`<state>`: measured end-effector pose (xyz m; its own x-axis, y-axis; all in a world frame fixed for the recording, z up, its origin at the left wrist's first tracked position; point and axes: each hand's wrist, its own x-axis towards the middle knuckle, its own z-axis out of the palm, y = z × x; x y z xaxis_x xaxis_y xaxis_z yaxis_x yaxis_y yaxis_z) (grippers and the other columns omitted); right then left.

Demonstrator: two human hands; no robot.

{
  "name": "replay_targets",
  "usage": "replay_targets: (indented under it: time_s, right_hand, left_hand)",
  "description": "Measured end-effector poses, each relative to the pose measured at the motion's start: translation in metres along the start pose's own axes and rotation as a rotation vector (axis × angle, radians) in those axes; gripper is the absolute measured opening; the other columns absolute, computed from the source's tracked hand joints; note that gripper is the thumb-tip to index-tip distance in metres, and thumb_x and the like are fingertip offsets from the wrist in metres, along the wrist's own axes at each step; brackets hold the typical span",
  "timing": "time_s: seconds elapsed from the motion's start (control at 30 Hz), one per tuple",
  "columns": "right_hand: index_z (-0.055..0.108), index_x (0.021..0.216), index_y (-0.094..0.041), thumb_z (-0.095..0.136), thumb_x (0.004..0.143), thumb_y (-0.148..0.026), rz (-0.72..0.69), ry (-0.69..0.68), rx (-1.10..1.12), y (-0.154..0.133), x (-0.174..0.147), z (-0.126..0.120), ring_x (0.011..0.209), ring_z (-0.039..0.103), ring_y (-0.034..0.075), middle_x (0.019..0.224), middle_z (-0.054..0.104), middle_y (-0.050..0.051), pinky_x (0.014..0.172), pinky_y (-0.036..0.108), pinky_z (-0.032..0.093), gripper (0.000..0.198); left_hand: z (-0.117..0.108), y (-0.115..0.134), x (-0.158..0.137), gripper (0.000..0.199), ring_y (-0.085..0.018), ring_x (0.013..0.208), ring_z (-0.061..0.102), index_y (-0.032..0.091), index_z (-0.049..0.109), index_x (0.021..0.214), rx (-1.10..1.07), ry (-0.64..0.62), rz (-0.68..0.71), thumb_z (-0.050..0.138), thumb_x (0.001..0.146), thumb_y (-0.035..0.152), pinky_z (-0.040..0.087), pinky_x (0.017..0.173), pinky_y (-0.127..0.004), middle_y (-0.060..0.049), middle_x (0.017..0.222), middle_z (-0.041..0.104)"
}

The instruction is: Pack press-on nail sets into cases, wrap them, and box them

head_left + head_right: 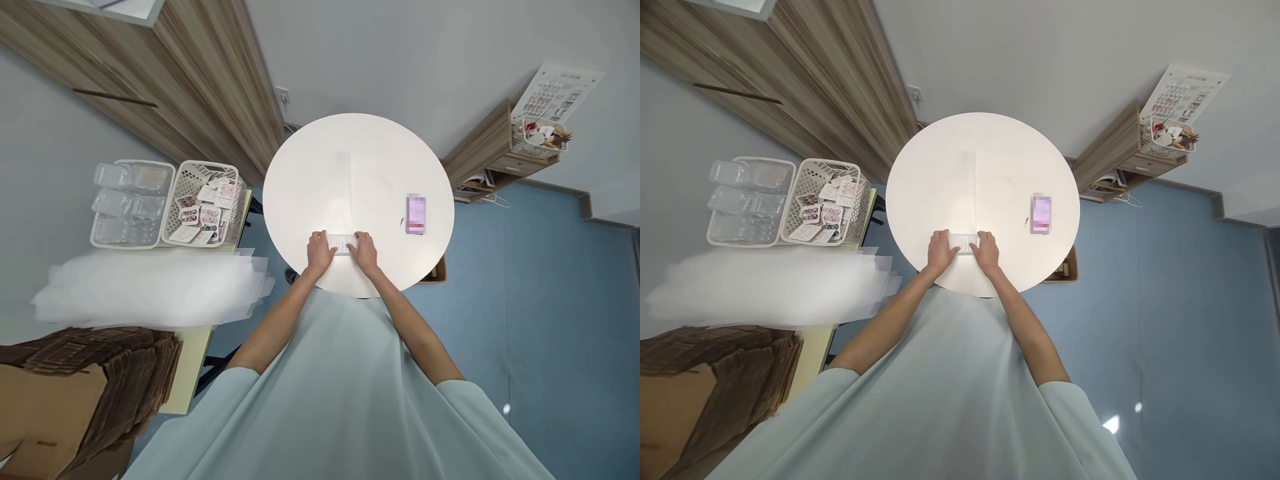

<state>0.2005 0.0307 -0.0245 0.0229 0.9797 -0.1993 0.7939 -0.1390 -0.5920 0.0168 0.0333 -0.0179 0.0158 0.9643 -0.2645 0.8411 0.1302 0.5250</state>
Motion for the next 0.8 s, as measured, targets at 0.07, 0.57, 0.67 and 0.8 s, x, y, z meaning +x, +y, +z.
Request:
replay_targets:
  time_s: [0.07, 0.57, 0.67, 0.8]
  right_hand:
    - [0.058, 0.141, -0.018, 0.063, 0.099, -0.024, -0.126, -0.006, -0.041, 0.000, 0.005, -0.002, 0.137, 0.054, 0.031, 0.148, 0.059, 0.016, 0.108, 0.048, 0.054, 0.044]
    - [0.044, 0.161, -0.018, 0.062, 0.104, -0.034, -0.524, -0.230, -0.206, 0.023, -0.033, -0.001, 0.159, 0.040, 0.033, 0.173, 0.037, 0.018, 0.123, 0.054, 0.044, 0.062]
    - [0.045, 0.161, -0.017, 0.058, 0.107, -0.035, -0.566, -0.233, -0.196, 0.030, -0.057, 0.000, 0.159, 0.040, 0.033, 0.172, 0.039, 0.018, 0.124, 0.054, 0.043, 0.058]
    - [0.049, 0.159, -0.019, 0.058, 0.108, -0.044, -0.533, -0.242, -0.126, 0.036, -0.073, -0.001, 0.153, 0.049, 0.033, 0.170, 0.043, 0.017, 0.119, 0.051, 0.050, 0.057]
  left_hand:
    - [0.001, -0.003, 0.006, 0.060, -0.036, 0.153, 0.043, 0.014, 0.048, 0.152, 0.035, -0.021, 0.200, 0.063, 0.095, 0.018, 0.042, 0.121, -0.052, -0.021, 0.166, 0.044]
    - [0.007, -0.028, -0.023, 0.061, -0.026, 0.162, 0.035, 0.015, 0.044, 0.162, -0.036, -0.226, 0.443, 0.045, 0.102, 0.030, 0.025, 0.134, -0.050, -0.014, 0.173, 0.038]
    - [0.008, -0.034, -0.051, 0.070, -0.027, 0.162, 0.033, 0.017, 0.041, 0.164, -0.065, -0.262, 0.433, 0.054, 0.101, 0.045, 0.021, 0.135, -0.051, -0.014, 0.175, 0.034]
    - [0.008, -0.042, -0.065, 0.079, -0.028, 0.160, 0.038, 0.022, 0.043, 0.163, -0.127, -0.298, 0.395, 0.066, 0.095, 0.055, 0.019, 0.135, -0.053, -0.011, 0.174, 0.037]
